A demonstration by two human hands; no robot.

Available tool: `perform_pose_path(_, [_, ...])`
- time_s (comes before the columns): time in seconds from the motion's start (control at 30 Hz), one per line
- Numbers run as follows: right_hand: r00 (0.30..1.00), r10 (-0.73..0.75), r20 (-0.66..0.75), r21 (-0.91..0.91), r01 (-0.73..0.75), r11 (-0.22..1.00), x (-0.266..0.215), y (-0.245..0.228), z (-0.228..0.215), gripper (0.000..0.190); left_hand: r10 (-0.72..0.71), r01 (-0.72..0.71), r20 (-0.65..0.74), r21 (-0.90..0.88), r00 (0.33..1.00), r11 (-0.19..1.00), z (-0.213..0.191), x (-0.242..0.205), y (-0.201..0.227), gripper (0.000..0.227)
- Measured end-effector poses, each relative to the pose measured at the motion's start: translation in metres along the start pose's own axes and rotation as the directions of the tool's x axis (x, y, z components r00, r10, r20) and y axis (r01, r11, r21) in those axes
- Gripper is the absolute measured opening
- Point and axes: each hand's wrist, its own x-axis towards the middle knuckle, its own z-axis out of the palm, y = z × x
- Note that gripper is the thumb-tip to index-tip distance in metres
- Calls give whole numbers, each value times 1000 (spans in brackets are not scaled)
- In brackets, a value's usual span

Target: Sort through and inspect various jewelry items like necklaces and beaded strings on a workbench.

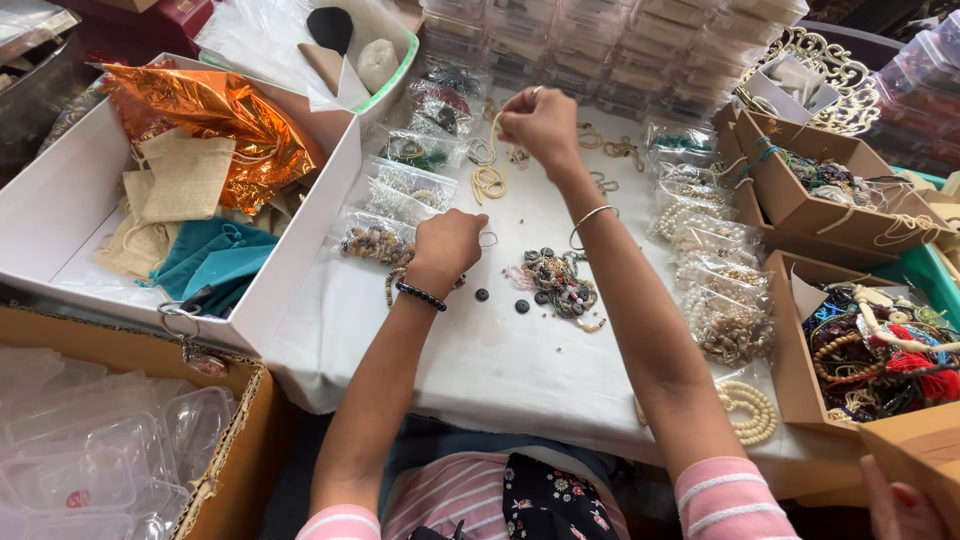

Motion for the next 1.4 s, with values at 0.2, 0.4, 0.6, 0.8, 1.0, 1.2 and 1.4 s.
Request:
perform_pose_path(0.2, [997, 13, 75, -16, -11, 1000, 0, 46, 19, 11, -32, 28, -48, -86, 998, 996, -3, 1, -4, 34])
perform_pose_path(0.4, [944, -51, 326, -216, 127, 968, -35, 25, -10, 20, -20, 8, -123, -97, 992, 995, -5, 1, -6, 17])
perform_pose_path(0.6, [826, 102, 554, -641, 345, 686, -138, 4, -61, 29, 17, -25, -166, -49, 986, 998, 7, 3, 3, 16])
perform_pose_path(0.8, [902, 34, 430, -619, 267, 739, -165, 26, -68, 26, 22, -28, -129, -42, 991, 999, 4, 0, 12, 27])
perform_pose_path(1.0, [927, 27, 375, -413, 141, 900, -162, -15, -113, 15, 17, -23, -87, -77, 996, 997, -1, -3, 11, 30])
perform_pose_path(1.2, [964, -81, 253, -449, 191, 873, -144, -58, -141, 18, -3, -1, -43, -90, 999, 996, -3, -4, 13, 35])
perform_pose_path(1.4, [993, -43, 109, -427, 86, 900, -128, -102, -150, 14, -7, 4, -26, -104, 1000, 995, -1, -4, 12, 37])
